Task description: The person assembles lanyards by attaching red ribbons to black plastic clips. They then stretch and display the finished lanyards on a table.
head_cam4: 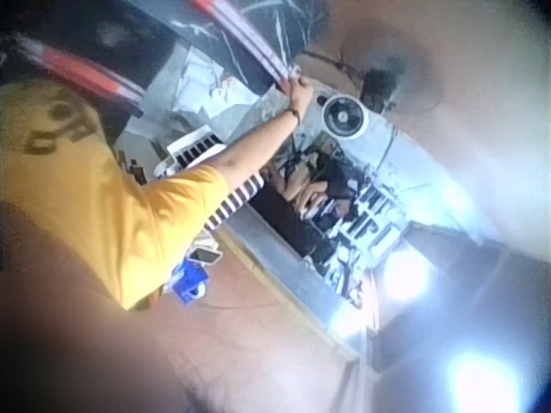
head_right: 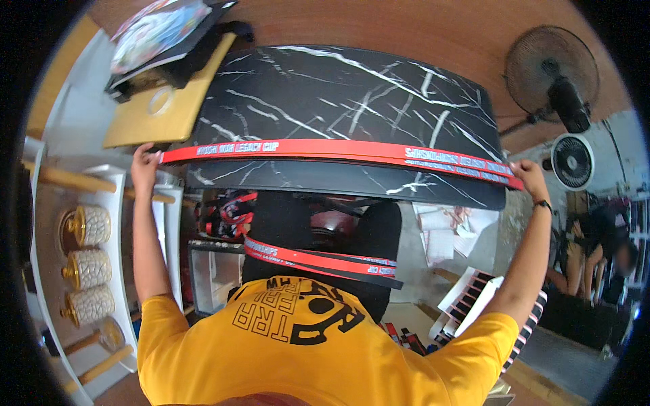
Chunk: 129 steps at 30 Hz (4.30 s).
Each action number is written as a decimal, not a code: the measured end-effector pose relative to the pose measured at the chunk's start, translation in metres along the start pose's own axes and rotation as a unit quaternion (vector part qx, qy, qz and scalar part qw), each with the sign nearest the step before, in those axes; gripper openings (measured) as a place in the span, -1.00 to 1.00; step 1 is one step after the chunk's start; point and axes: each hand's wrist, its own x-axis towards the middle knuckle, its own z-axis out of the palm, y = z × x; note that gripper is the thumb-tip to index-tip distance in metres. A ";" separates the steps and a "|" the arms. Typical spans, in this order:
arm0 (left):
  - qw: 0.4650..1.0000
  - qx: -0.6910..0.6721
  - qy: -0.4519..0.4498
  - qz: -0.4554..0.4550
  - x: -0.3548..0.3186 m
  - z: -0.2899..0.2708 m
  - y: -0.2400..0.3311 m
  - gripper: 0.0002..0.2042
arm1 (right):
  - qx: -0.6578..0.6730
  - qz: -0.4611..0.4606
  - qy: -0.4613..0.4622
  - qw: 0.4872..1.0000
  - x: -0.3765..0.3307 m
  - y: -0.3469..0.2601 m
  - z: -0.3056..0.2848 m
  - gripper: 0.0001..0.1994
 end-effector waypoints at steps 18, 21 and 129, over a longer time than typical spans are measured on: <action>0.998 -0.046 -0.047 -0.018 0.024 -0.005 -0.048 -0.68 | 0.145 0.067 -0.023 0.987 -0.018 -0.016 0.019 -0.73; 0.998 -0.037 -0.046 -0.012 0.026 -0.005 -0.051 -0.70 | 0.117 0.065 -0.019 0.991 -0.016 -0.012 0.021 -0.72; 0.877 0.341 -0.268 0.208 -0.176 0.042 0.114 -0.79 | 0.208 -0.045 -0.583 0.784 -0.163 -0.191 0.206 -0.75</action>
